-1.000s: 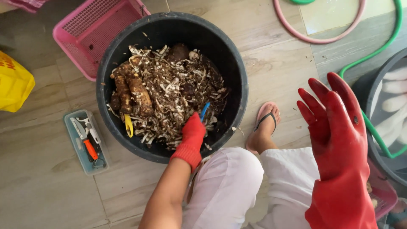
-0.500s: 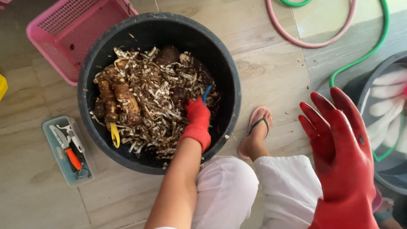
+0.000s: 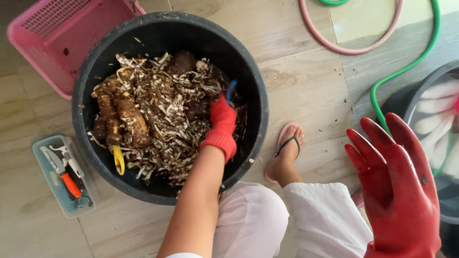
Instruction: A person wearing red gloves uses a blue handheld peeler to remove the skin from a large root vegetable over a bucket of peels.
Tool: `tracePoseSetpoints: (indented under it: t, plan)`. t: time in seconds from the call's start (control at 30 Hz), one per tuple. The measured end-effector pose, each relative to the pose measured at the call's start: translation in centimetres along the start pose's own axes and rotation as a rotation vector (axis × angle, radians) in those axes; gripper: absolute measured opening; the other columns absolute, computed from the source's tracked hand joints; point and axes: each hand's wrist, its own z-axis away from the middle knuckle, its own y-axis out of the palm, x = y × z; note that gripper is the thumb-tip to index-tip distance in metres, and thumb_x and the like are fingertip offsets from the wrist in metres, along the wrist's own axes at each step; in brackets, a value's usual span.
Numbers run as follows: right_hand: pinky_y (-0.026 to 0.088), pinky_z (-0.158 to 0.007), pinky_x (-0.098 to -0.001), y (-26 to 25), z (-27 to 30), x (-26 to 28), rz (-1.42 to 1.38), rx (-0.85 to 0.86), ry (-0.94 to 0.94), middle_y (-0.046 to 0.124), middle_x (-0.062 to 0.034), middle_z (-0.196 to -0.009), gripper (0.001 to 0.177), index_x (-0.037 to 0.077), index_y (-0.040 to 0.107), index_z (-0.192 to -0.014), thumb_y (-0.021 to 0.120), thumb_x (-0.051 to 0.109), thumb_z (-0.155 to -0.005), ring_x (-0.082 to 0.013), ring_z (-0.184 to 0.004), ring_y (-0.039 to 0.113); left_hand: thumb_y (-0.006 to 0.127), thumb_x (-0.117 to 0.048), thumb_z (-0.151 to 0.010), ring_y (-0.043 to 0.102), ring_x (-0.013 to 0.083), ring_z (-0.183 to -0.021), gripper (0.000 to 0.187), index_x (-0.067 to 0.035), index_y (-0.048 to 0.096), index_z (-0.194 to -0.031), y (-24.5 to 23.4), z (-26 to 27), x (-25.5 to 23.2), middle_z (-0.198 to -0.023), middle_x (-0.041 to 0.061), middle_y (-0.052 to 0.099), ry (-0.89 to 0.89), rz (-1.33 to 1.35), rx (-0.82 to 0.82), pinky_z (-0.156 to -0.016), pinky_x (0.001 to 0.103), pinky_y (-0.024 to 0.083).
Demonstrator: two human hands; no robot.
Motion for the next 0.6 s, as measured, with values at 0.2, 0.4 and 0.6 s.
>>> tracePoseSetpoints:
  t: [0.2, 0.4, 0.6]
  plan:
    - [0.051, -0.110, -0.0515, -2.4, -0.9, -2.3, 0.386, 0.351, -0.642, 0.031, -0.0350, -0.157, 0.038, -0.026, 0.041, -0.129, 0.043, -0.025, -0.091, -0.0514, -0.132, 0.055, 0.054, -0.020, -0.088, 0.064, 0.0467, -0.114, 0.048, -0.026, 0.061, -0.135, -0.2, 1.1, 0.7, -0.122, 0.022, 0.066, 0.017, -0.112, 0.324, -0.100, 0.053, 0.053]
    - [0.051, -0.110, -0.0521, -2.0, -1.1, -2.5, 0.339, 0.366, -0.620, 0.031, -0.0348, -0.158, 0.039, -0.026, 0.037, -0.132, 0.041, -0.025, -0.093, -0.0514, -0.134, 0.053, 0.073, -0.044, -0.083, 0.075, 0.0348, -0.089, 0.041, -0.008, 0.069, -0.101, 9.2, -7.1, 8.1, -0.093, 0.015, 0.076, -0.257, 0.487, 0.082, -0.078, 0.046, 0.056]
    - [0.053, -0.106, -0.0317, 0.6, -0.4, 0.0, -0.007, 0.033, -0.049, 0.062, -0.0148, -0.140, 0.050, 0.003, 0.043, -0.152, 0.036, 0.012, -0.103, -0.0272, -0.126, 0.066, 0.053, -0.053, -0.088, 0.038, 0.0245, -0.150, 0.076, -0.017, 0.037, -0.153, -11.4, 8.4, -6.7, -0.163, 0.004, 0.039, -0.557, 0.866, 0.422, -0.123, 0.042, 0.028]
